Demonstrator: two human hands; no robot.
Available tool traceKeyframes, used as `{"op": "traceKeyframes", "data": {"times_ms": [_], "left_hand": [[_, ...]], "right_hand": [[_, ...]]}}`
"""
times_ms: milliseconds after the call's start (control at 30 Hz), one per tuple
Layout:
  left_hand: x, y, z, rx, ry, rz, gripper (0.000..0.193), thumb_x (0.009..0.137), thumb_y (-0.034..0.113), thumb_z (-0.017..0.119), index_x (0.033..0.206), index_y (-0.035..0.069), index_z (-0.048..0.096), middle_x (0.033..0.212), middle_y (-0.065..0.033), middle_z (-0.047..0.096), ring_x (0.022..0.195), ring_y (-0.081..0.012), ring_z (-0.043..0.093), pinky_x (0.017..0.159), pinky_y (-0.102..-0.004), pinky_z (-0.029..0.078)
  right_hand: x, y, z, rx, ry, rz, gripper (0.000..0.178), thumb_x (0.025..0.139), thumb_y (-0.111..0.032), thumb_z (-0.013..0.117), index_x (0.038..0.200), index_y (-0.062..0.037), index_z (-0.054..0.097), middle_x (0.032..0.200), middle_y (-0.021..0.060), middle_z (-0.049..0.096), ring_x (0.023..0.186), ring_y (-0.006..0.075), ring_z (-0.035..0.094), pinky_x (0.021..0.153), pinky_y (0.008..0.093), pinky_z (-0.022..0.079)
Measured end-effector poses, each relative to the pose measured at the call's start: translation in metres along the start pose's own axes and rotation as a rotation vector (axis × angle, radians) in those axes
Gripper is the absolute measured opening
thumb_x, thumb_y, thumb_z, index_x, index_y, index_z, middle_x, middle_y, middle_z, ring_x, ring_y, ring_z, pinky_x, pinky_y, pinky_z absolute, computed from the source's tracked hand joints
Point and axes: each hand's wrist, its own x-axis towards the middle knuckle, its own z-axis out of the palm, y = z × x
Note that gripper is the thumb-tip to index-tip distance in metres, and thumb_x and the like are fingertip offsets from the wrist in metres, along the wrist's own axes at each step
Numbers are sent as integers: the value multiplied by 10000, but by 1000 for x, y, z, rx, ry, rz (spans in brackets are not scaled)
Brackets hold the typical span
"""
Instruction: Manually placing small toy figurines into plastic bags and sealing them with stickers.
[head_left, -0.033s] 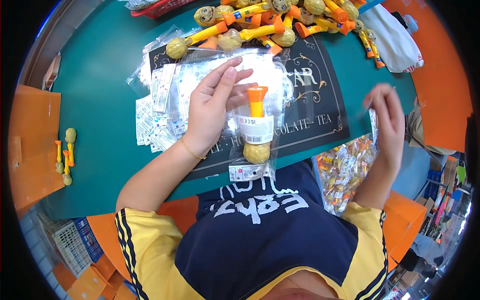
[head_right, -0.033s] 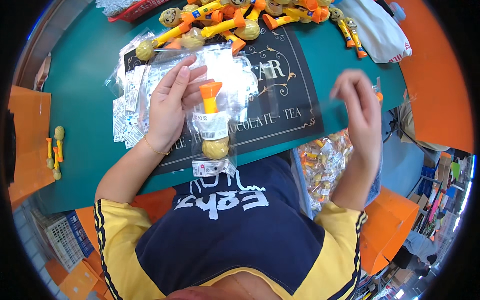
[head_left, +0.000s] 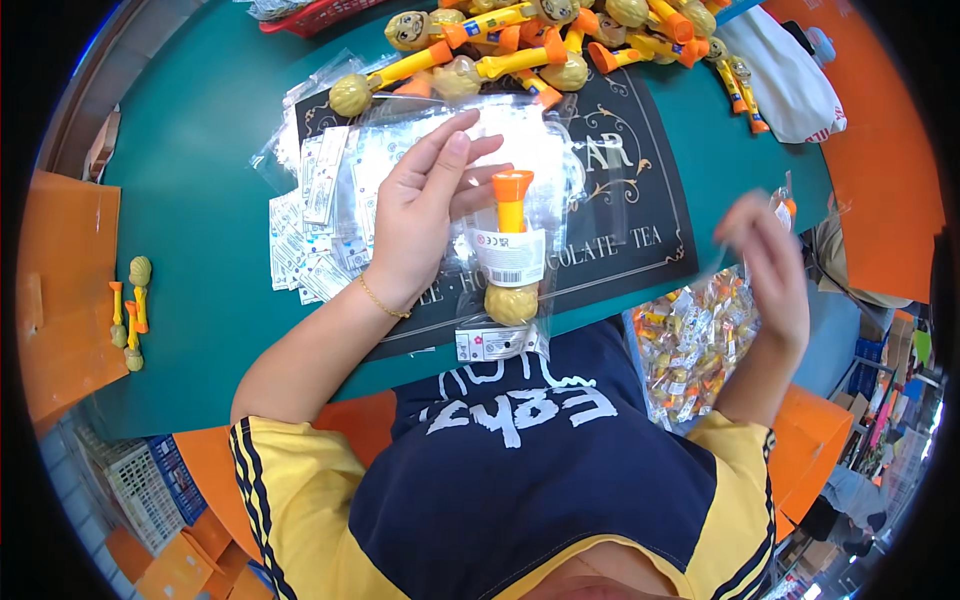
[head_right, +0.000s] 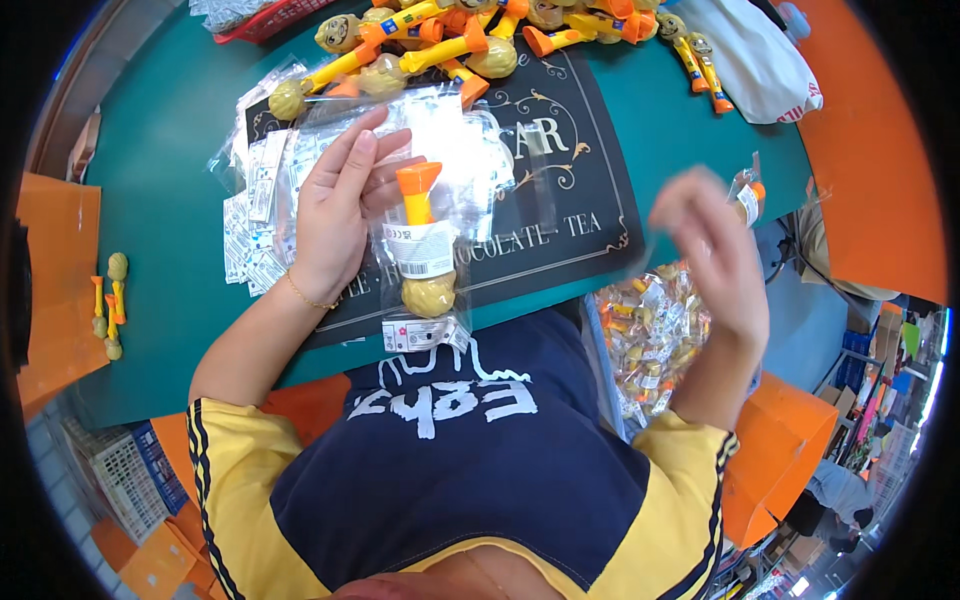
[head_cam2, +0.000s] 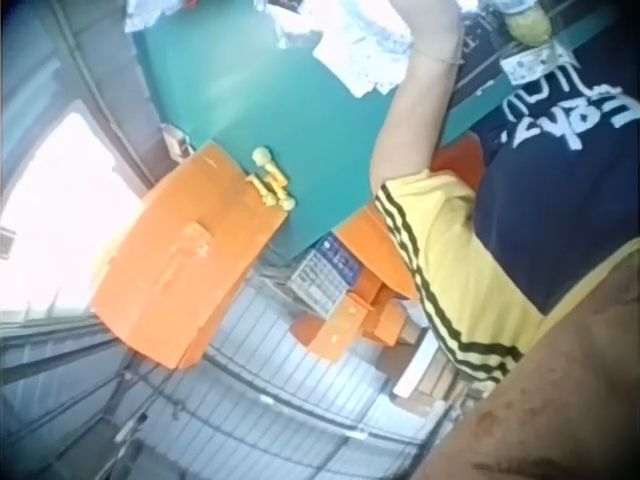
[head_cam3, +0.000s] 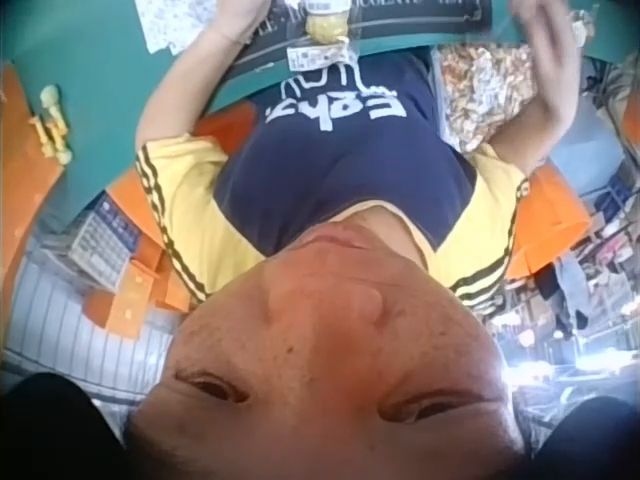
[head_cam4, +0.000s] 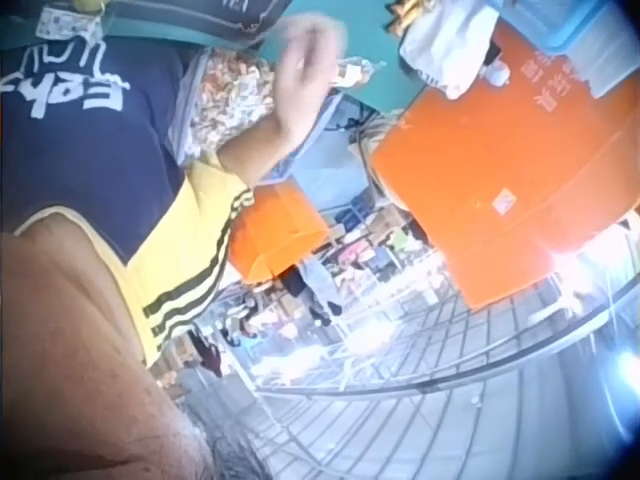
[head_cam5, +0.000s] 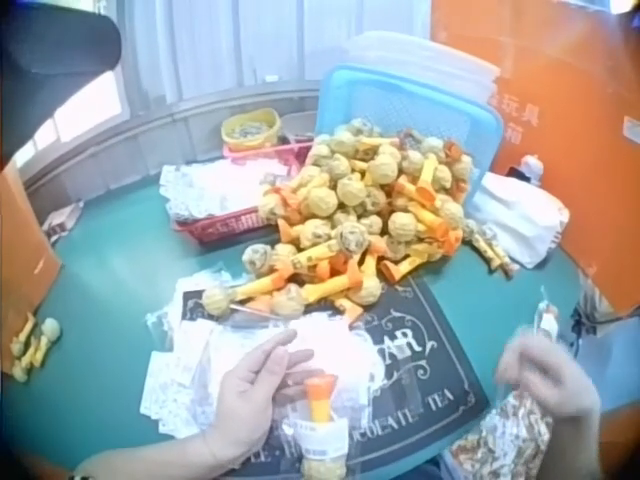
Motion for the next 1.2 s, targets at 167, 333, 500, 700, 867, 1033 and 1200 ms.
{"op": "traceKeyframes", "data": {"times_ms": [167, 333, 500, 700, 867, 1033, 1200], "left_hand": [[3, 0, 5, 44, -2, 15, 407, 956, 268, 482, 1290, 37, 454, 1130, -142, 604, 966, -185, 632, 730, -208, 499], [-4, 4, 7, 47, 45, -19, 333, 952, 256, 493, 1190, 27, 539, 1125, -122, 612, 951, -159, 633, 709, -194, 489], [-2, -1, 5, 5, -8, -34, 315, 947, 253, 505, 1147, 14, 545, 1118, -130, 612, 982, -189, 628, 729, -208, 497], [-4, 2, 8, -1, 27, -19, 316, 939, 252, 522, 1139, 7, 534, 1116, -148, 606, 980, -215, 629, 756, -235, 508], [-4, 2, 6, 6, 40, -1, 289, 933, 230, 534, 1118, 9, 534, 1111, -152, 608, 982, -232, 630, 762, -260, 517], [-10, 3, 11, -29, 0, 71, 261, 930, 187, 535, 1107, -4, 523, 1095, -163, 610, 976, -242, 631, 801, -298, 527], [-12, 5, 10, 5, -26, 131, 223, 926, 153, 537, 1083, -4, 529, 1080, -150, 614, 976, -233, 630, 819, -299, 527]], "right_hand": [[-71, 72, 43, -472, -799, 300, 138, 777, -79, 515, 828, -7, 621, 843, 181, 616, 810, 356, 589, 680, 416, 465], [-166, 246, 146, -537, -803, 675, 248, 795, -193, 528, 912, -18, 658, 975, 234, 633, 905, 356, 627, 756, 418, 499], [-168, 261, 158, -686, -939, 672, 254, 810, -201, 523, 900, -27, 686, 968, 192, 652, 894, 329, 642, 780, 408, 507], [-46, 34, 57, -339, -841, 187, 223, 812, -213, 618, 824, 2, 678, 803, 157, 664, 708, 275, 642, 603, 371, 486], [1, -37, 74, 458, -110, 224, 78, 828, -57, 633, 791, -20, 575, 703, 32, 576, 585, 103, 570, 536, 235, 443], [55, -21, 127, 874, 70, 252, 175, 832, -69, 649, 932, -41, 509, 836, 4, 535, 664, 54, 537, 592, 185, 427], [64, -19, 135, 904, 4, 230, 151, 848, -98, 645, 938, -37, 539, 786, -2, 568, 677, 54, 539, 624, 187, 434]]}}
